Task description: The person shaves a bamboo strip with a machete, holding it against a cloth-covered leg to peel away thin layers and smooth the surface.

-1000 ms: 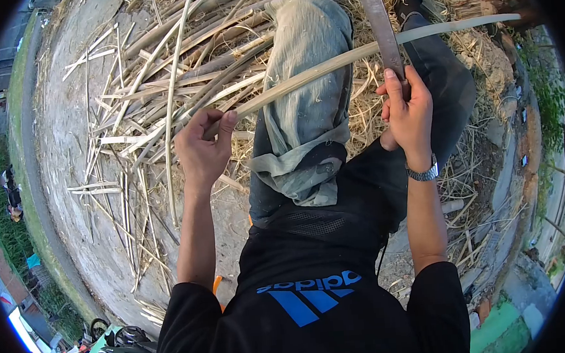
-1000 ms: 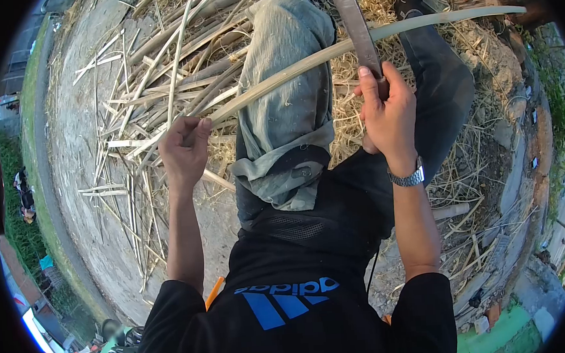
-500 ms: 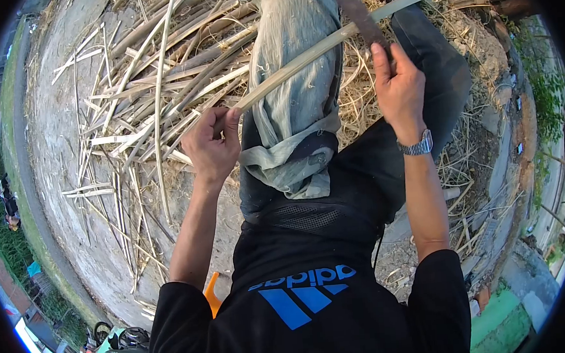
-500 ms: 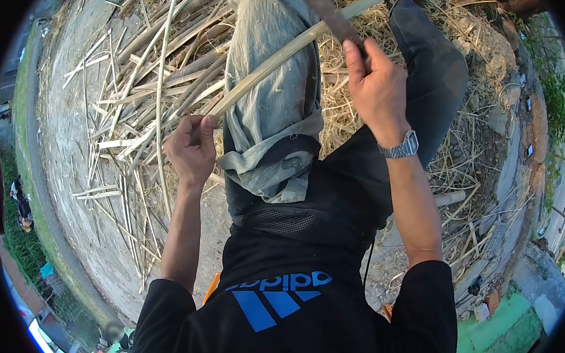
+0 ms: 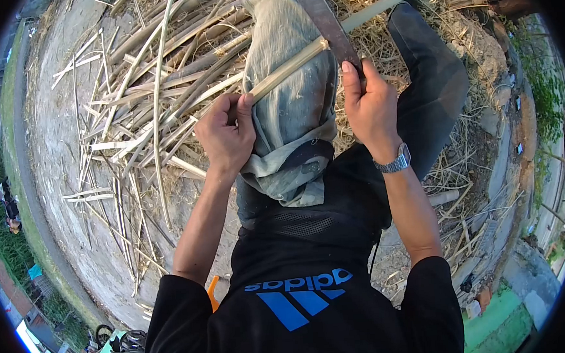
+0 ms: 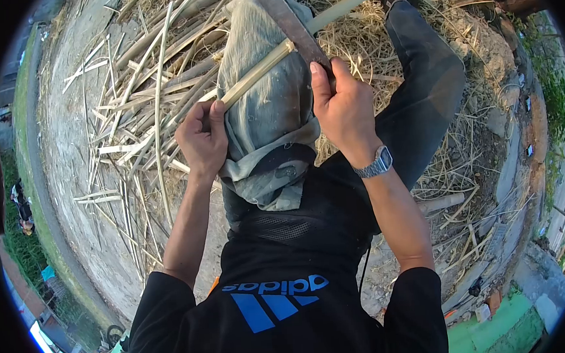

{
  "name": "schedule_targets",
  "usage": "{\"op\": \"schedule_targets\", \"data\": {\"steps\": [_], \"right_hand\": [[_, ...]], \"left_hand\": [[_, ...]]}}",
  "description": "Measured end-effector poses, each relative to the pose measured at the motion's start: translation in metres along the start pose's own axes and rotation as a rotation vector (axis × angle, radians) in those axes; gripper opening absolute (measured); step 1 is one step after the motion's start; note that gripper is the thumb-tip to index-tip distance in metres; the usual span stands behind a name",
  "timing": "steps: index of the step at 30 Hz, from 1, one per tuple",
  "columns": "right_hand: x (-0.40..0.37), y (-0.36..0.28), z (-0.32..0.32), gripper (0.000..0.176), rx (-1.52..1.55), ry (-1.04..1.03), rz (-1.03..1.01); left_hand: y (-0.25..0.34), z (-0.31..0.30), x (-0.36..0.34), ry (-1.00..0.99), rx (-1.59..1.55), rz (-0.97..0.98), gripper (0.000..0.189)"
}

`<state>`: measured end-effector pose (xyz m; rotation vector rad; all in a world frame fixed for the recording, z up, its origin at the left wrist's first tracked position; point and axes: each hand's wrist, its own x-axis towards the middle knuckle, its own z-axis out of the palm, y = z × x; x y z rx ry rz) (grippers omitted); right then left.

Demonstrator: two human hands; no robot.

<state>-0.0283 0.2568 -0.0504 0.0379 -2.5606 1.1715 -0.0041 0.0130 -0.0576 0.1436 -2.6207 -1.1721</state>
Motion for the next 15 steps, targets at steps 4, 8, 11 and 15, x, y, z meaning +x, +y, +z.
{"op": "schedule_targets", "data": {"steps": [4, 8, 11, 15], "right_hand": [[0.021, 0.004, -0.028, 0.032, -0.008, -0.010, 0.101], [-0.002, -0.010, -0.001, 0.032, 0.108, -0.088, 0.030], [-0.001, -0.014, -0.004, 0.034, 0.111, -0.117, 0.033], [0.024, -0.007, -0.009, 0.037, 0.088, 0.085, 0.094]], "left_hand": [[-0.003, 0.000, 0.001, -0.057, -0.106, -0.008, 0.027], [0.021, 0.008, 0.008, -0.050, -0.084, -0.027, 0.028], [0.013, 0.005, 0.008, -0.095, -0.132, 0.012, 0.034], [0.015, 0.008, 0.008, -0.076, -0.114, -0.048, 0.029]]}}
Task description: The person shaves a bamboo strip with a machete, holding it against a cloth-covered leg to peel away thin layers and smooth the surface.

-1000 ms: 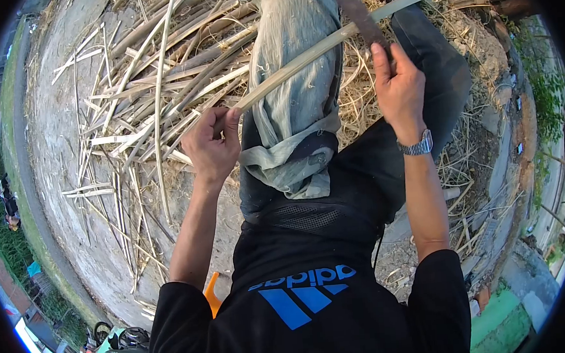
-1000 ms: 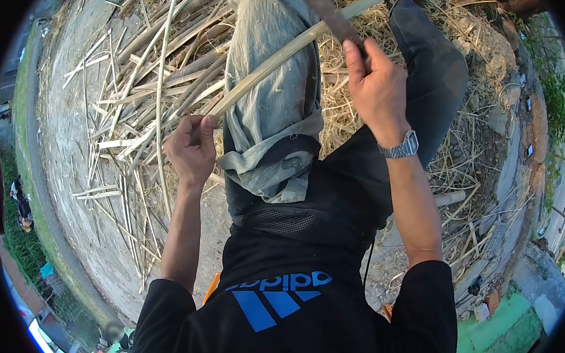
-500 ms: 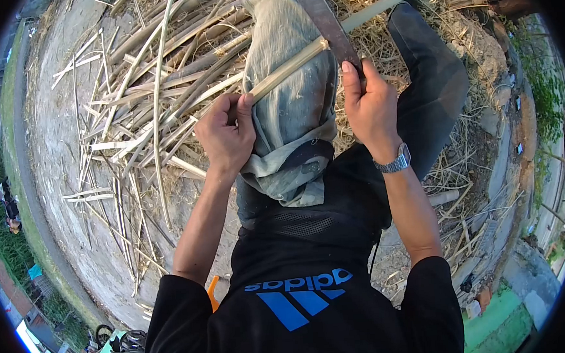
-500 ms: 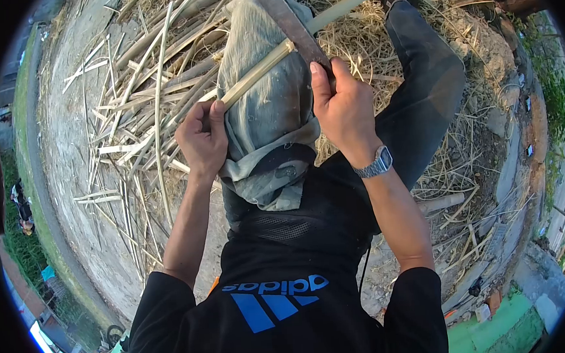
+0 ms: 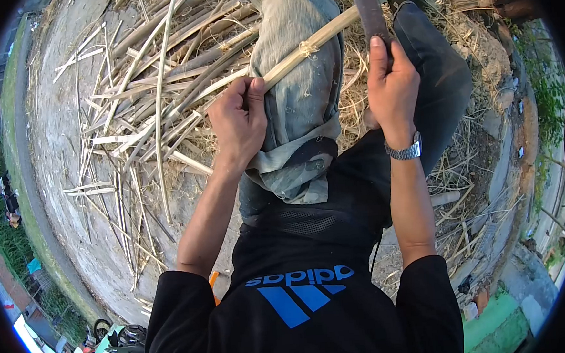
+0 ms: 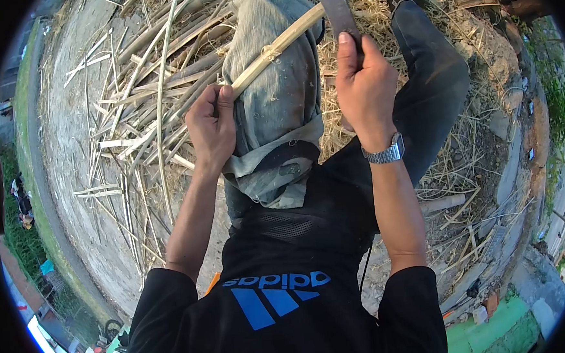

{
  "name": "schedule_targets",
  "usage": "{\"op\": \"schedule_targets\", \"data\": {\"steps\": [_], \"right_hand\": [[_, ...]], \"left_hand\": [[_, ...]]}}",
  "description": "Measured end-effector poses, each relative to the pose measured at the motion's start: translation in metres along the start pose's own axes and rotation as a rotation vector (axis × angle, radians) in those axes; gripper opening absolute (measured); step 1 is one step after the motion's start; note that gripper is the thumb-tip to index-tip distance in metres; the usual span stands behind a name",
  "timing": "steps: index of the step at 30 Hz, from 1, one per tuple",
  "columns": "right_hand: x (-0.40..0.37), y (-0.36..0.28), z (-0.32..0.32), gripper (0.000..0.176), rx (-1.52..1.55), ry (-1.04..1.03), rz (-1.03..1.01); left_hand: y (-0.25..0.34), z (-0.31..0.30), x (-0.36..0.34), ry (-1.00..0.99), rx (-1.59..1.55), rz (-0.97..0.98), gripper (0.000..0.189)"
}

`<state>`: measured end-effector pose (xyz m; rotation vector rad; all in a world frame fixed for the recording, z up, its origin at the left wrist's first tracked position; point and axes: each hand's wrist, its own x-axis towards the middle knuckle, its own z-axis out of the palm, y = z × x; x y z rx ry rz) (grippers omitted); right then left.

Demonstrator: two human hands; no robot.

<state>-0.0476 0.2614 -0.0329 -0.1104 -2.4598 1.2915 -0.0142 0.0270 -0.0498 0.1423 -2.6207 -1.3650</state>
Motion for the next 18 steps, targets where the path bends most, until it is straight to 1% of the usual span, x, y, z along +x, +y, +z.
{"op": "schedule_targets", "data": {"steps": [2, 3, 4, 6, 7, 8, 9, 10, 12, 13, 14, 16, 18], "right_hand": [[-0.018, 0.000, 0.013, 0.035, -0.063, -0.123, -0.064], [-0.035, -0.002, 0.020, 0.032, 0.007, -0.198, -0.098], [-0.043, -0.006, 0.015, 0.032, -0.117, -0.298, -0.097], [-0.032, -0.009, 0.004, 0.033, -0.097, -0.269, -0.100], [-0.020, -0.009, -0.003, 0.035, -0.059, -0.213, -0.050], [-0.009, -0.004, -0.007, 0.036, -0.085, -0.126, -0.039], [-0.008, -0.008, -0.006, 0.035, -0.060, -0.124, 0.002], [-0.008, -0.013, -0.008, 0.035, -0.039, -0.116, 0.045], [-0.035, -0.019, 0.001, 0.032, -0.166, -0.264, -0.114], [-0.049, -0.022, 0.002, 0.030, -0.120, -0.378, -0.145], [-0.059, -0.024, 0.002, 0.029, -0.099, -0.432, -0.125], [-0.058, -0.020, 0.000, 0.029, 0.029, -0.294, -0.102], [-0.042, -0.020, -0.016, 0.029, 0.019, -0.238, -0.027]], "left_hand": [[0.005, 0.004, 0.005, 0.020, -0.002, 0.021, 0.030], [0.002, 0.004, 0.004, 0.016, -0.010, 0.031, 0.031], [-0.001, 0.003, 0.004, 0.008, -0.015, 0.035, 0.032], [-0.002, -0.003, 0.004, -0.034, -0.035, 0.041, 0.033], [0.001, -0.005, 0.004, -0.066, -0.064, 0.000, 0.032], [0.005, -0.008, 0.003, -0.089, -0.094, -0.040, 0.032], [0.010, -0.009, 0.002, -0.176, -0.114, -0.119, 0.034], [0.016, -0.006, 0.003, -0.169, -0.116, -0.113, 0.034], [0.028, 0.002, 0.009, -0.157, -0.259, -0.057, 0.028], [0.032, -0.006, 0.011, -0.258, -0.313, -0.126, 0.025], [0.014, -0.003, 0.008, -0.227, -0.531, -0.170, 0.025], [0.019, -0.019, 0.003, -0.261, -0.446, -0.120, 0.027], [0.015, -0.031, -0.002, -0.258, -0.381, -0.141, 0.030]]}}
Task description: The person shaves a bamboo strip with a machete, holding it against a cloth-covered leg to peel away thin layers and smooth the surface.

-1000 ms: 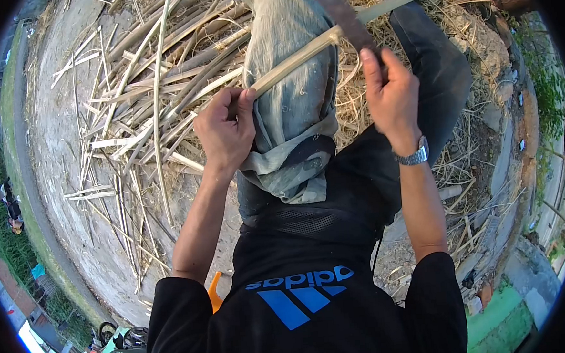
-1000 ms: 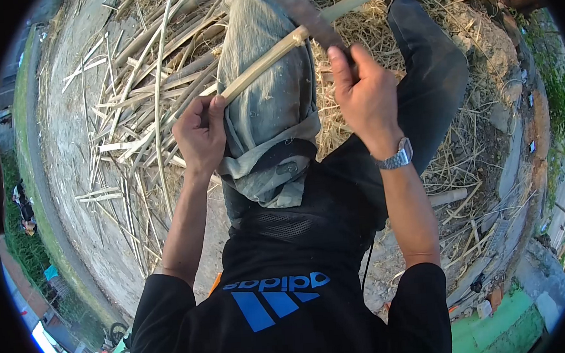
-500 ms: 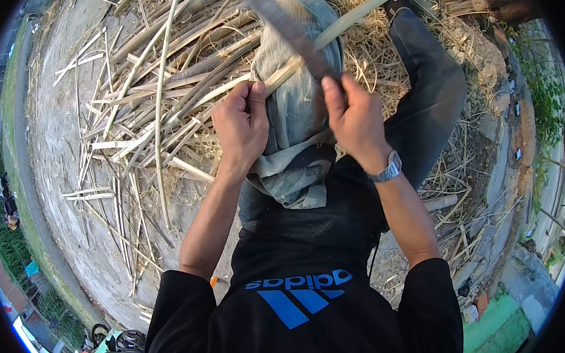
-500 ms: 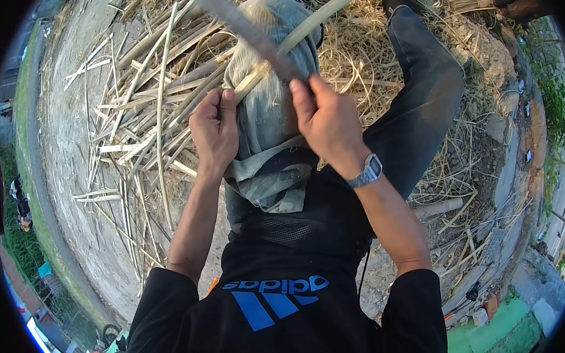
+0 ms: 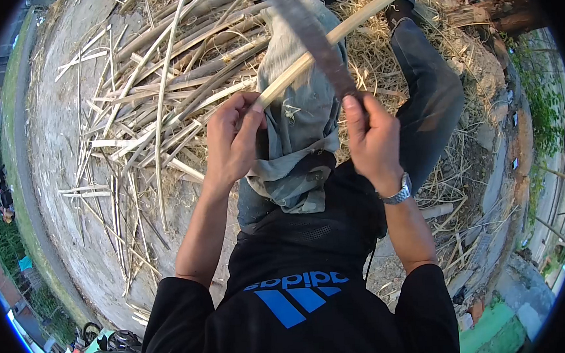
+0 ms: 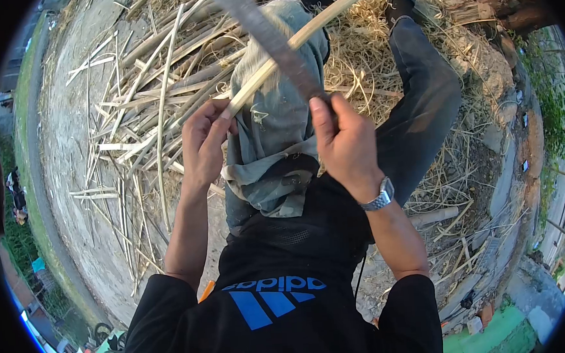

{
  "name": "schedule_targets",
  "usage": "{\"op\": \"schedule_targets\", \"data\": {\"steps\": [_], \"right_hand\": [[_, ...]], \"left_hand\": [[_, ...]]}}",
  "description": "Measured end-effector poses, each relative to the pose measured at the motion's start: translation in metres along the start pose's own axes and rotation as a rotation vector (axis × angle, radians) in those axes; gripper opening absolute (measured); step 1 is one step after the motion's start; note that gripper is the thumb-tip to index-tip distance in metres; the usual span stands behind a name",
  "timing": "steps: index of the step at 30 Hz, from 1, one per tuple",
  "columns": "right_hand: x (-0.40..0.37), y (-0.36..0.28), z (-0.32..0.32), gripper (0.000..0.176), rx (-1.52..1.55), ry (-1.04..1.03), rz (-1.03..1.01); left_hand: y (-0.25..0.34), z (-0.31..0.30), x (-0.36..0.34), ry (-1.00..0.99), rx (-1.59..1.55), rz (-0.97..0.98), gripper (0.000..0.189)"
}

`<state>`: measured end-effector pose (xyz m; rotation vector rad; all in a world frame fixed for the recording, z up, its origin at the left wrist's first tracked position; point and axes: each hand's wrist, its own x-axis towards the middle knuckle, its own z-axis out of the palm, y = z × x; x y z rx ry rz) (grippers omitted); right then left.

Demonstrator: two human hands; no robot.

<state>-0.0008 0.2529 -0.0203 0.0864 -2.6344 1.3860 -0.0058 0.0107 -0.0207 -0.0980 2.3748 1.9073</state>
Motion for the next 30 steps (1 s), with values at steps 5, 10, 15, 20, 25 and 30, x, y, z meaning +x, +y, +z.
{"op": "schedule_targets", "data": {"steps": [5, 10, 15, 20, 25, 30], "right_hand": [[0.044, 0.022, -0.035, 0.034, -0.122, 0.208, -0.008], [0.064, 0.016, -0.020, 0.033, -0.154, 0.184, 0.195], [0.026, 0.021, -0.004, 0.031, -0.109, -0.020, 0.006], [0.037, 0.023, 0.012, 0.032, -0.089, 0.178, -0.044], [0.014, 0.001, 0.020, 0.032, -0.099, -0.011, -0.096], [0.025, 0.006, 0.015, 0.032, -0.080, 0.063, -0.021]], "left_hand": [[-0.001, -0.015, 0.003, -0.073, 0.185, -0.173, 0.039], [-0.007, -0.014, 0.012, -0.104, -0.004, -0.273, 0.043], [-0.017, -0.009, -0.001, -0.041, 0.112, -0.163, 0.039], [-0.024, 0.009, 0.001, 0.044, 0.142, -0.075, 0.039], [-0.026, 0.008, 0.001, 0.022, 0.002, -0.076, 0.036], [-0.012, 0.014, 0.005, 0.031, 0.044, -0.078, 0.036]]}}
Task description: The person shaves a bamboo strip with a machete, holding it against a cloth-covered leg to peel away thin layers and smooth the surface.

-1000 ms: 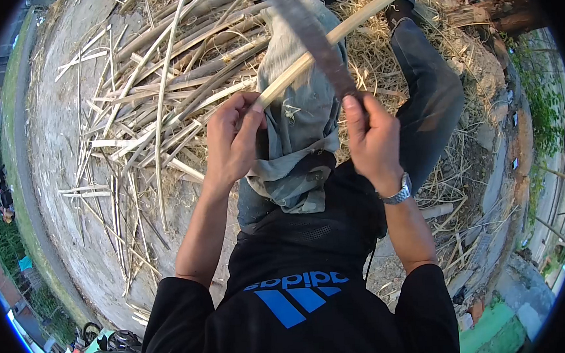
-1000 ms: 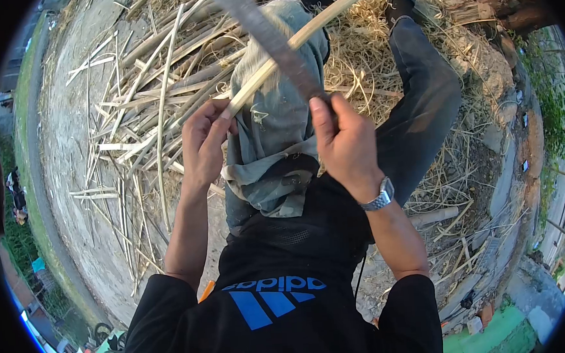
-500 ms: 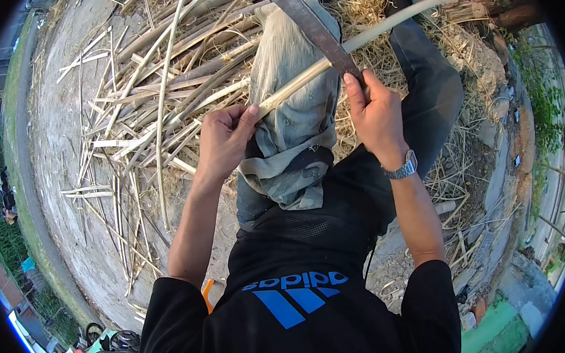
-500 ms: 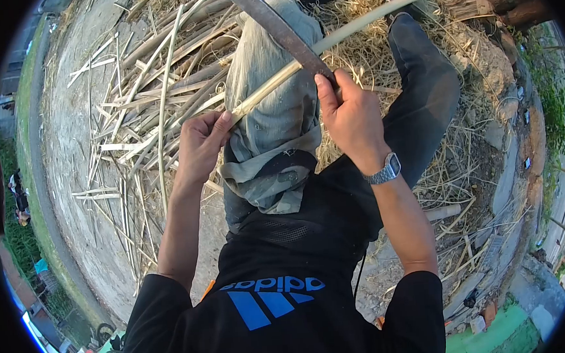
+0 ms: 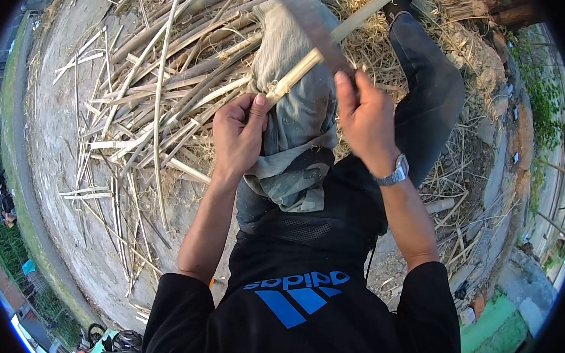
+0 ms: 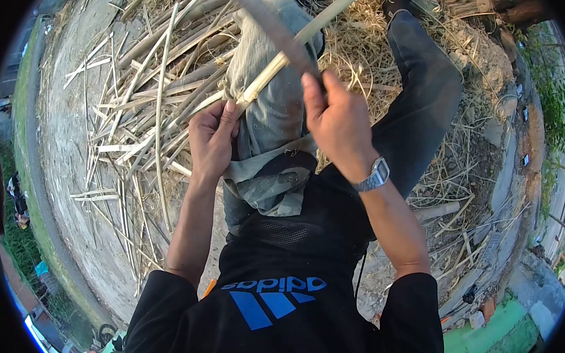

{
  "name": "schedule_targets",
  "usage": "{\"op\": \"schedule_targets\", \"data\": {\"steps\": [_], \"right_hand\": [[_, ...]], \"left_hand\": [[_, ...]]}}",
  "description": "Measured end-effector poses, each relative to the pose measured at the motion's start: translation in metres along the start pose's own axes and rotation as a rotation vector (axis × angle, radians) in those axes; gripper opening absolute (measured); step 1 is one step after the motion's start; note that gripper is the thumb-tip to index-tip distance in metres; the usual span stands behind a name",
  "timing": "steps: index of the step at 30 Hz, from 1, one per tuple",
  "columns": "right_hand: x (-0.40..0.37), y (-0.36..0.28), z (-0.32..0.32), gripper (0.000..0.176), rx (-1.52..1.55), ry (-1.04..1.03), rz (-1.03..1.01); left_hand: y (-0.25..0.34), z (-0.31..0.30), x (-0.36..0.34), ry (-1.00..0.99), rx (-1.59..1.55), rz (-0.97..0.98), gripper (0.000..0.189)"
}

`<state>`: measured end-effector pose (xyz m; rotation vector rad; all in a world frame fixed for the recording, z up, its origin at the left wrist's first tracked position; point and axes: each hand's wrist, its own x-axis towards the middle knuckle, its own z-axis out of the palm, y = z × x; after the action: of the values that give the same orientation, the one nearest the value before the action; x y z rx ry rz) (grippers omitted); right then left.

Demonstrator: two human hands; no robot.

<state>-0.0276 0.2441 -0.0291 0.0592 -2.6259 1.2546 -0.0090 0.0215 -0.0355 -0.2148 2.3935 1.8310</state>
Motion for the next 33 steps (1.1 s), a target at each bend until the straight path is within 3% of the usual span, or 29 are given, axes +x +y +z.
{"op": "schedule_targets", "data": {"steps": [1, 4, 9, 15, 17, 21, 24, 26, 28, 30, 31, 33], "right_hand": [[-0.014, -0.003, 0.002, 0.032, -0.069, -0.094, -0.022], [-0.039, 0.000, -0.003, 0.033, 0.141, -0.306, 0.061], [-0.010, 0.009, -0.037, 0.031, 0.293, 0.067, 0.233], [0.038, 0.035, -0.045, 0.036, -0.060, 0.248, 0.048], [0.028, 0.035, -0.018, 0.035, -0.033, 0.175, 0.065], [-0.008, 0.015, 0.009, 0.035, -0.009, -0.082, -0.073], [0.015, 0.023, -0.002, 0.034, -0.036, 0.085, -0.078], [0.037, 0.030, -0.011, 0.037, 0.017, 0.222, 0.015], [0.031, 0.022, -0.007, 0.038, -0.027, 0.152, 0.014], [0.000, 0.008, 0.009, 0.039, 0.010, -0.033, 0.048], [-0.015, 0.004, 0.011, 0.037, -0.009, -0.081, -0.010], [-0.033, -0.008, 0.005, 0.035, 0.040, -0.232, -0.005]], "left_hand": [[-0.004, -0.003, 0.002, -0.030, -0.070, -0.036, 0.033], [0.000, -0.009, -0.002, -0.117, -0.220, -0.083, 0.025], [-0.006, -0.019, -0.014, -0.051, -0.027, 0.168, 0.020], [-0.013, -0.009, -0.003, 0.094, 0.247, 0.337, 0.017], [-0.013, -0.003, -0.002, 0.183, 0.393, 0.434, 0.018], [-0.002, -0.002, -0.009, 0.202, 0.488, 0.432, 0.018], [-0.012, -0.003, -0.010, 0.227, 0.470, 0.377, 0.018], [-0.020, 0.001, -0.006, 0.263, 0.418, 0.462, 0.020], [-0.016, 0.007, -0.004, 0.269, 0.388, 0.457, 0.020], [-0.012, 0.010, -0.001, 0.260, 0.315, 0.361, 0.020], [-0.004, 0.008, -0.006, 0.177, 0.254, 0.211, 0.018], [-0.002, 0.006, -0.005, 0.129, 0.089, 0.158, 0.016]]}}
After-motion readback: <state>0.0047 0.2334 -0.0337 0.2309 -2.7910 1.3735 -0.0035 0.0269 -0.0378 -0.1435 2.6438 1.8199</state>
